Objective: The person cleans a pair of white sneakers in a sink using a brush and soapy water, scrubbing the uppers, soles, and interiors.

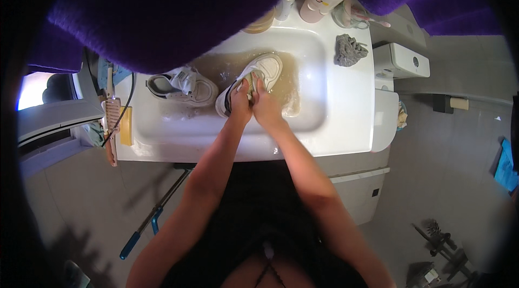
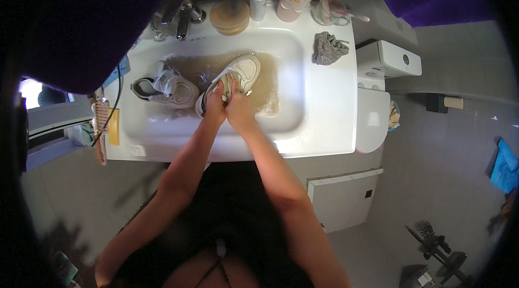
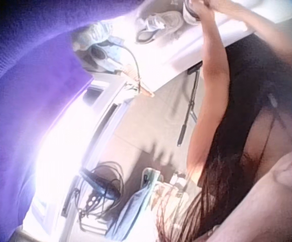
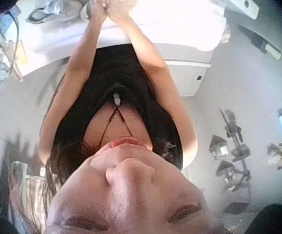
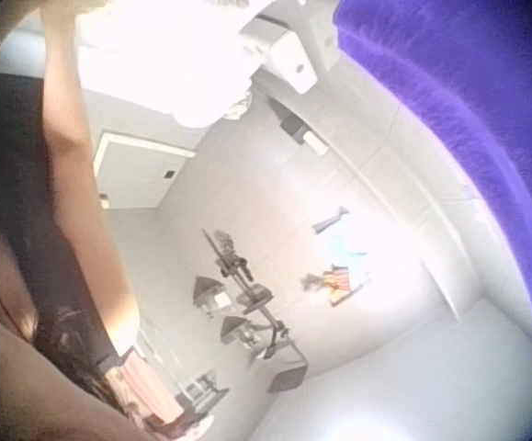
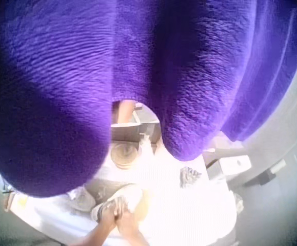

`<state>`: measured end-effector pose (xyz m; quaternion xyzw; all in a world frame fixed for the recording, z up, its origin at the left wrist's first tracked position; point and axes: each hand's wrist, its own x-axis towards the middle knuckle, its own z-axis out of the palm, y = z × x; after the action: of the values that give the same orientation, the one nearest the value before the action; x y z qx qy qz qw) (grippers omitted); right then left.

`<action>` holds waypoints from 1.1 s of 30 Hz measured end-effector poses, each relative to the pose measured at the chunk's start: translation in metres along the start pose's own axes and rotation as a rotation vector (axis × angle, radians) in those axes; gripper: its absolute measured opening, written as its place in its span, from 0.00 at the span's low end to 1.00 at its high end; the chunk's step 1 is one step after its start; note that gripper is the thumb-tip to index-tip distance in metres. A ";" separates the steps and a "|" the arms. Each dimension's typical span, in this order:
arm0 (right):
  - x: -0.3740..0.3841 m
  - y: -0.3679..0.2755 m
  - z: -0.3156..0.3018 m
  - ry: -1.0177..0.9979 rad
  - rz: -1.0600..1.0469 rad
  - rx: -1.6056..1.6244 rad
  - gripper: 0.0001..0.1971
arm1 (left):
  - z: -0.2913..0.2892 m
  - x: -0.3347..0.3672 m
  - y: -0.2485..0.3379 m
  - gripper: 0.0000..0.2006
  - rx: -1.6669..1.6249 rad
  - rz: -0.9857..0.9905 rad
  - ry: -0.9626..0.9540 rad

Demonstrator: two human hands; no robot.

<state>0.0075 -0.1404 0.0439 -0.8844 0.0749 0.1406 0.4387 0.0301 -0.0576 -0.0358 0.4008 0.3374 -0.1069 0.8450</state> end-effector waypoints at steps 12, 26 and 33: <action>-0.002 0.011 0.000 0.000 0.031 -0.032 0.23 | 0.004 -0.012 -0.006 0.12 -0.031 0.001 0.006; 0.008 0.084 -0.051 0.108 0.236 -0.158 0.21 | -0.005 -0.007 0.015 0.19 -0.245 -0.135 -0.216; 0.037 0.137 -0.018 0.024 0.293 -0.070 0.23 | -0.023 -0.012 -0.017 0.20 -0.002 -0.077 0.185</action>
<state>0.0106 -0.2378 -0.0607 -0.8804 0.2035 0.1949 0.3814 0.0021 -0.0530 -0.0488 0.3948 0.4295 -0.1015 0.8058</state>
